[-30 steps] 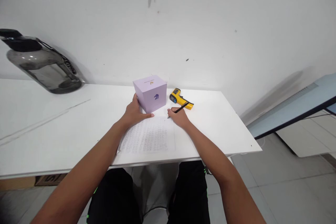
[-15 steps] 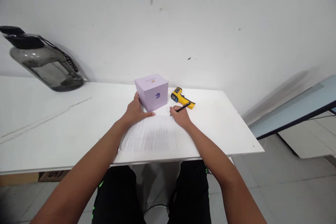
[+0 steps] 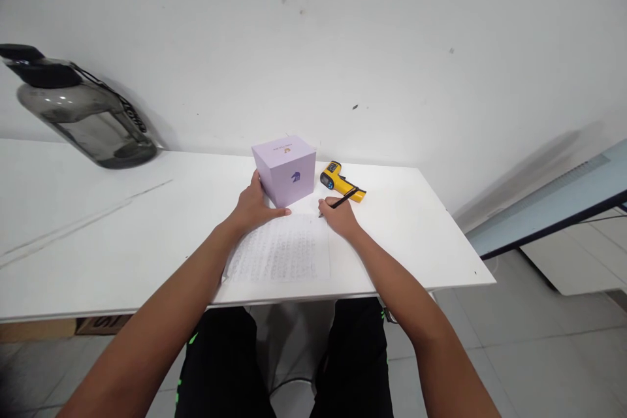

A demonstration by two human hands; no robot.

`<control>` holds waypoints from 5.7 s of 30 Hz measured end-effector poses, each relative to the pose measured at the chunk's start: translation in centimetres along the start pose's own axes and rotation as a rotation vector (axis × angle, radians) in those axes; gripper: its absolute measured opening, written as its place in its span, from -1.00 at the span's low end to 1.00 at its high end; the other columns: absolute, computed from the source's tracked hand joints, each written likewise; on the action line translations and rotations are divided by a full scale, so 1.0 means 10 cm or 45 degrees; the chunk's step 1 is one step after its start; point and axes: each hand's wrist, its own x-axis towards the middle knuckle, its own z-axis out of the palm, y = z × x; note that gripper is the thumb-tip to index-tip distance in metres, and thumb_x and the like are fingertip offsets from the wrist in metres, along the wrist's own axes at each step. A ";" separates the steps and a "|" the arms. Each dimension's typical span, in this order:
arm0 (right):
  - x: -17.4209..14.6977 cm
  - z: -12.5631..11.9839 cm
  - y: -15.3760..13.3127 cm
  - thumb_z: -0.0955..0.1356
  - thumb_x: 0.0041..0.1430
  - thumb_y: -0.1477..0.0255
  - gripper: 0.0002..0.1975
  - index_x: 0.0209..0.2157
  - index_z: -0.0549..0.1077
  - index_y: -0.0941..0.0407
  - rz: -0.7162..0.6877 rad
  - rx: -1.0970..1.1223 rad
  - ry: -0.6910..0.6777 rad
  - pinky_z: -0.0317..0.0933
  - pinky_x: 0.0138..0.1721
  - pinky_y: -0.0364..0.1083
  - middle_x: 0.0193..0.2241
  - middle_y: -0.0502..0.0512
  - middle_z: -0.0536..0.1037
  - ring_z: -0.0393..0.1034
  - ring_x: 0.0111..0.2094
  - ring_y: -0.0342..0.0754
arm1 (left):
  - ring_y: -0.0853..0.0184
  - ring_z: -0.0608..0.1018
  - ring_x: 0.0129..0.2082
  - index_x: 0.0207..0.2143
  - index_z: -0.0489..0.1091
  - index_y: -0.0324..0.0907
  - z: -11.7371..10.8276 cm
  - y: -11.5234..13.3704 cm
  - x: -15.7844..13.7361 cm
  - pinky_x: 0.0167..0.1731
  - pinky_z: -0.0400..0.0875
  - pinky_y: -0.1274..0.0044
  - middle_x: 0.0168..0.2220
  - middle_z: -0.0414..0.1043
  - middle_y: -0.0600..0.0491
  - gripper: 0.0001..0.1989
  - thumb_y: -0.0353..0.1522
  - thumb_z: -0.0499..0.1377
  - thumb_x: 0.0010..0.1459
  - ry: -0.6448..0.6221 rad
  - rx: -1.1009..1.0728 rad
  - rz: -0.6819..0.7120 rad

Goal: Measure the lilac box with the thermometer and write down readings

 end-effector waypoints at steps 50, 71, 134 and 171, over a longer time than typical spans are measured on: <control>-0.28 0.10 -0.21 0.49 0.01 0.16 -0.47 -0.06 0.34 0.09 0.052 0.935 -0.450 0.10 -0.58 -0.16 -0.63 -0.18 0.34 0.20 -0.66 -0.19 | 0.07 0.49 0.09 0.26 0.11 -0.12 -0.01 -0.07 -0.02 -0.02 0.46 0.30 0.14 0.40 -0.16 -0.02 0.05 0.39 -0.13 0.065 -0.277 -0.151; -0.22 0.17 -0.18 0.48 0.02 0.14 -0.54 -0.15 0.32 0.07 0.004 0.802 -0.346 0.15 -0.52 -0.11 -0.62 -0.20 0.34 0.22 -0.63 -0.17 | 0.08 0.56 -0.07 0.17 0.20 -0.15 -0.07 0.10 -0.11 -0.20 0.48 0.33 0.01 0.48 -0.12 -0.10 0.11 0.34 -0.13 -0.048 -0.033 -0.044; 0.01 -0.27 0.02 0.30 0.28 0.23 -0.43 0.28 0.34 0.13 0.142 -0.928 0.264 0.10 0.04 0.07 0.00 0.26 0.60 0.46 0.03 0.17 | 0.03 0.50 0.06 0.23 0.09 -0.13 0.00 0.03 -0.08 -0.06 0.47 0.25 0.12 0.39 -0.19 -0.07 0.07 0.34 -0.09 -0.001 -0.091 -0.126; -0.23 -0.18 0.05 0.30 0.27 0.02 -0.62 -0.34 0.37 0.05 -0.320 0.175 0.206 0.19 -0.50 -0.11 -0.52 -0.03 0.49 0.21 -0.59 -0.15 | -0.05 0.44 0.13 0.25 0.02 -0.18 0.07 -0.03 -0.01 -0.04 0.45 0.23 0.16 0.31 -0.24 0.07 0.01 0.42 -0.20 0.129 -0.127 -0.098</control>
